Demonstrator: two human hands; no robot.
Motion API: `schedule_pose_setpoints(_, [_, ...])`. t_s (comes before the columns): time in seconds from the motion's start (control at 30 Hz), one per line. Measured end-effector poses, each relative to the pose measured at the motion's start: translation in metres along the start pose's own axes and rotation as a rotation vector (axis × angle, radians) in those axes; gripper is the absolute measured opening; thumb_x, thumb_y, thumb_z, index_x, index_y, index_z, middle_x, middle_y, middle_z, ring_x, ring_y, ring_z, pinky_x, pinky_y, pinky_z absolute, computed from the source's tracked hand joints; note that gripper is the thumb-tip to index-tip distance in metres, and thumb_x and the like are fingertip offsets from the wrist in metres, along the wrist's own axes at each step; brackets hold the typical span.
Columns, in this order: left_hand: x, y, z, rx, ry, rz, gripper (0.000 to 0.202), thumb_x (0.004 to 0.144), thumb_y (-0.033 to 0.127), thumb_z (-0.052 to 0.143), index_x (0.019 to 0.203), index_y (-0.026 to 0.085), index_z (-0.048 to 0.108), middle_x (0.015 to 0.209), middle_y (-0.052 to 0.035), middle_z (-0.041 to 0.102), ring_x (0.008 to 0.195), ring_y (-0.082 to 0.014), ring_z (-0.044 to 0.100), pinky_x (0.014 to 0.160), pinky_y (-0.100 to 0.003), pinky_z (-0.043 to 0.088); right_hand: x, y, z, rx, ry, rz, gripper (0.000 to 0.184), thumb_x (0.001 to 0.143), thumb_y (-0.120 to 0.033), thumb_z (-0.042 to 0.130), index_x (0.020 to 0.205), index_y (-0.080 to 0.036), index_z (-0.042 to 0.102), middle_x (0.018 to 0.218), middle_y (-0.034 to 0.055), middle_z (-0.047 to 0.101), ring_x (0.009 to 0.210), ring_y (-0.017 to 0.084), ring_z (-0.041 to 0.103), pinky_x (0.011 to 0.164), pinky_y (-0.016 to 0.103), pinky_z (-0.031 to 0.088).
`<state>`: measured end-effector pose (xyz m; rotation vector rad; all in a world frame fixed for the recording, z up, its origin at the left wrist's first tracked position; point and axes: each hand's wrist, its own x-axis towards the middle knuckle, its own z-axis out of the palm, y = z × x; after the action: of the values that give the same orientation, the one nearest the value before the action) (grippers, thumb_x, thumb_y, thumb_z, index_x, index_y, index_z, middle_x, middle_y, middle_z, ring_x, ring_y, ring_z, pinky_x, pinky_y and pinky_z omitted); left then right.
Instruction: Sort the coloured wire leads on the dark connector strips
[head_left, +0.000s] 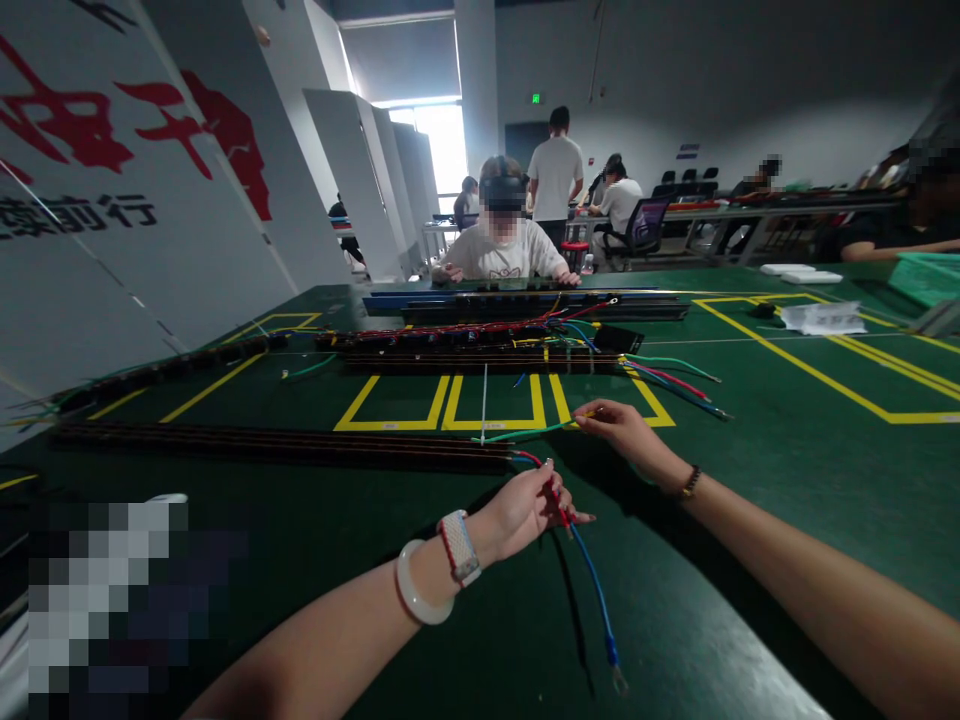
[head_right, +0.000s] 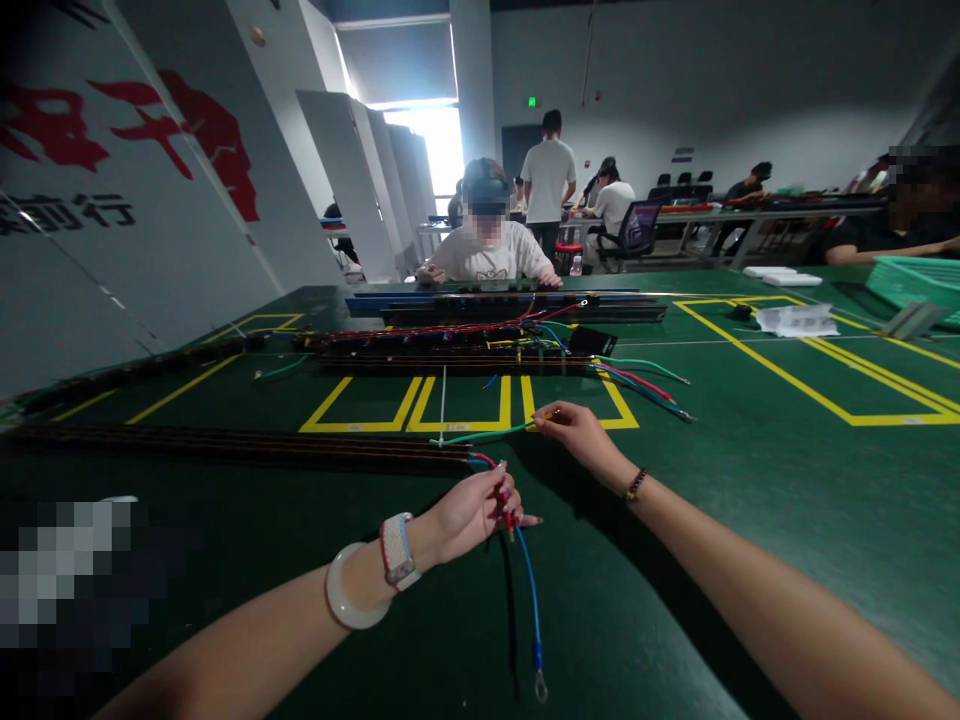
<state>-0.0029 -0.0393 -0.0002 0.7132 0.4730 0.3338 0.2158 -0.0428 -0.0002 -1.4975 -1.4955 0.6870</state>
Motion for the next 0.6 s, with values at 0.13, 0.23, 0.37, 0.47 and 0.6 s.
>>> schedule_pose_setpoints(0.13, [0.001, -0.002, -0.004, 0.037, -0.027, -0.006, 0.029, 0.093, 0.035, 0.033, 0.075, 0.014, 0.04, 0.065, 0.0002, 0.046, 0.061, -0.0096, 0.052, 0.092, -0.046, 0.044, 0.009, 0.024, 0.005, -0.256, 0.0, -0.12, 0.017, 0.081, -0.032, 0.062, 0.085, -0.016, 0.066, 0.085, 0.0052, 0.065, 0.076, 0.018, 0.059, 0.067, 0.027, 0.044])
schedule_pose_setpoints(0.23, [0.002, -0.003, -0.005, 0.043, -0.019, 0.011, 0.03, 0.093, 0.036, 0.033, 0.074, 0.014, 0.038, 0.063, 0.001, 0.045, 0.059, -0.0092, 0.05, 0.092, -0.047, 0.044, 0.013, 0.023, 0.007, -0.401, 0.076, -0.25, 0.01, 0.082, -0.026, 0.063, 0.082, -0.017, 0.067, 0.082, 0.0038, 0.063, 0.076, 0.017, 0.057, 0.067, 0.026, 0.042])
schedule_pose_setpoints(0.37, [0.002, -0.003, -0.001, 0.045, 0.01, 0.022, 0.031, 0.093, 0.039, 0.035, 0.074, 0.015, 0.038, 0.061, 0.0023, 0.042, 0.055, -0.008, 0.045, 0.089, -0.046, 0.045, 0.017, 0.018, 0.009, -0.526, 0.216, -0.347, 0.008, 0.084, -0.018, 0.06, 0.078, -0.016, 0.064, 0.08, 0.0045, 0.061, 0.077, 0.018, 0.053, 0.069, 0.026, 0.04])
schedule_pose_setpoints(0.47, [0.002, -0.002, 0.002, 0.052, 0.029, 0.032, 0.029, 0.093, 0.037, 0.035, 0.073, 0.015, 0.038, 0.059, 0.003, 0.04, 0.053, -0.0076, 0.043, 0.087, -0.045, 0.046, 0.021, 0.02, 0.012, -0.626, 0.226, -0.381, 0.008, 0.085, -0.014, 0.059, 0.077, -0.015, 0.063, 0.079, 0.0057, 0.059, 0.078, 0.018, 0.051, 0.071, 0.027, 0.038])
schedule_pose_setpoints(0.6, [0.002, -0.001, 0.003, 0.026, 0.037, 0.024, 0.029, 0.092, 0.035, 0.037, 0.073, 0.014, 0.039, 0.06, 0.0025, 0.042, 0.054, -0.007, 0.044, 0.087, -0.044, 0.047, 0.021, 0.026, 0.011, -0.709, 0.138, -0.37, 0.008, 0.085, -0.017, 0.06, 0.08, -0.016, 0.067, 0.077, 0.0059, 0.057, 0.077, 0.019, 0.049, 0.07, 0.027, 0.037])
